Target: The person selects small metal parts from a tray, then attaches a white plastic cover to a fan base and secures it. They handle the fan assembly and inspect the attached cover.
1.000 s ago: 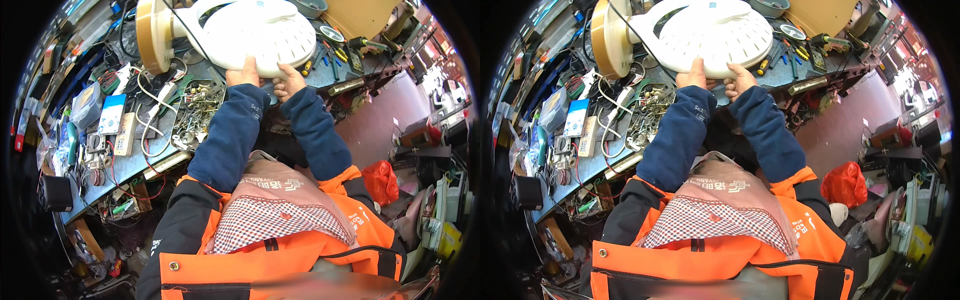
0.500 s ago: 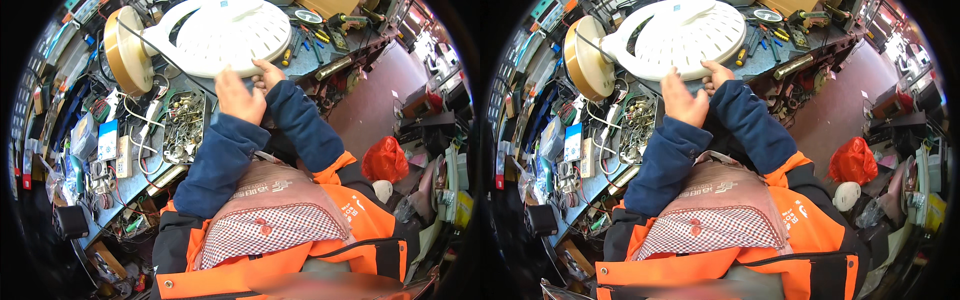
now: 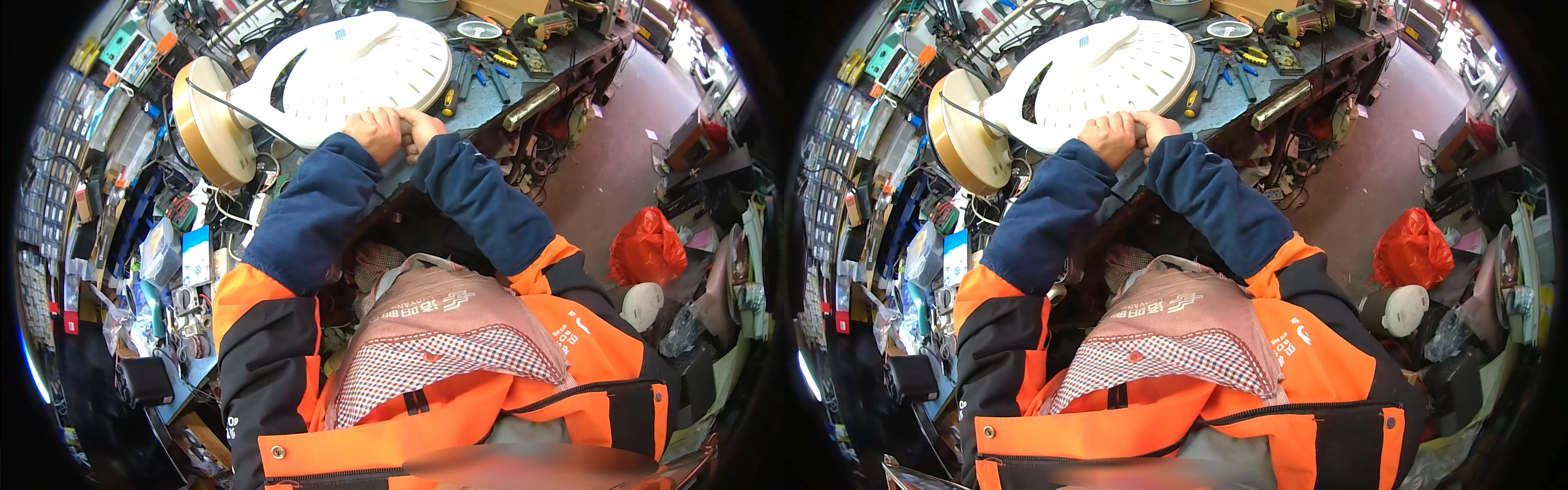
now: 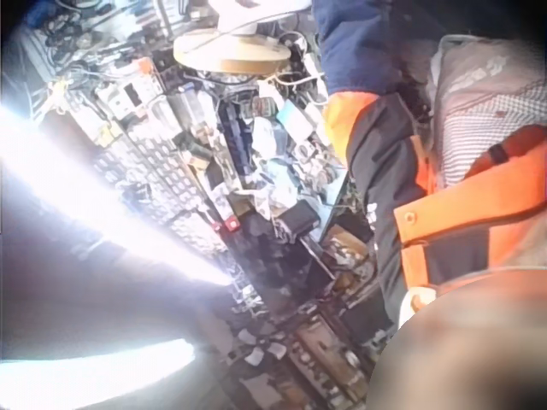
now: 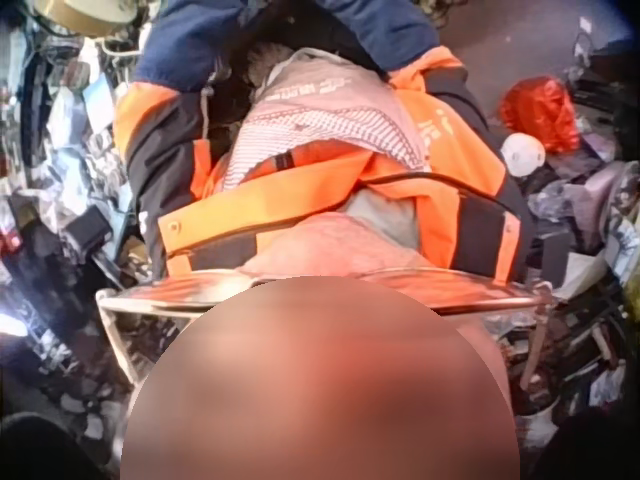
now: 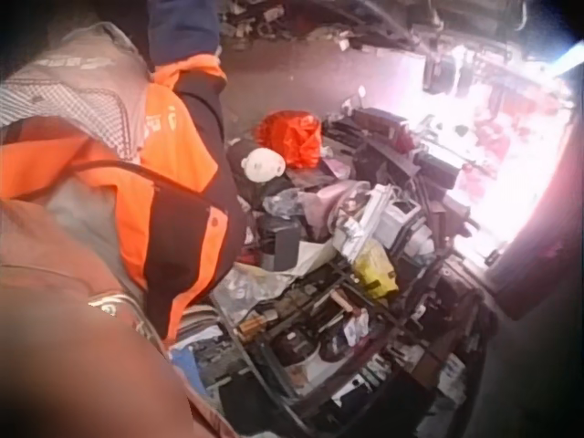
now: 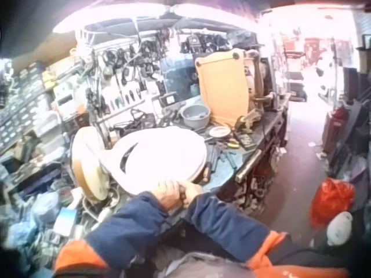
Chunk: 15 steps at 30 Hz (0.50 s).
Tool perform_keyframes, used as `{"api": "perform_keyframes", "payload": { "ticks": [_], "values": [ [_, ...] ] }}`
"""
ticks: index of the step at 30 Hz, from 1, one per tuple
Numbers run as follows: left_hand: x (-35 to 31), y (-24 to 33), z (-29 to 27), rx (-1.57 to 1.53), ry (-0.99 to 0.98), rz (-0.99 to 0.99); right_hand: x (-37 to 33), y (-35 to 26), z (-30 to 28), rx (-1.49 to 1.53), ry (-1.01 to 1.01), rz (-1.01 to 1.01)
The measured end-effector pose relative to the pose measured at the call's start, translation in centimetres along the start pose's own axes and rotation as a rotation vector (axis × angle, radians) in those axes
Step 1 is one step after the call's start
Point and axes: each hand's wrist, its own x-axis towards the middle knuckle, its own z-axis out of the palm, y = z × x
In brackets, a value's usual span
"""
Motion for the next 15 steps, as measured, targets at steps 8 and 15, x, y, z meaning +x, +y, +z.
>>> {"api": "perform_keyframes", "payload": {
  "ticks": [8,15],
  "values": [
    [3.0,-9.0,-5.1,-0.236,-0.047,0.096,-2.9,-2.9,-0.1,-0.136,-0.2,-0.243],
    [8.8,-18.3,-13.2,-0.458,-0.072,0.049,3.9,1.6,-3.5,-0.209,-0.149,-0.264]
  ]
}}
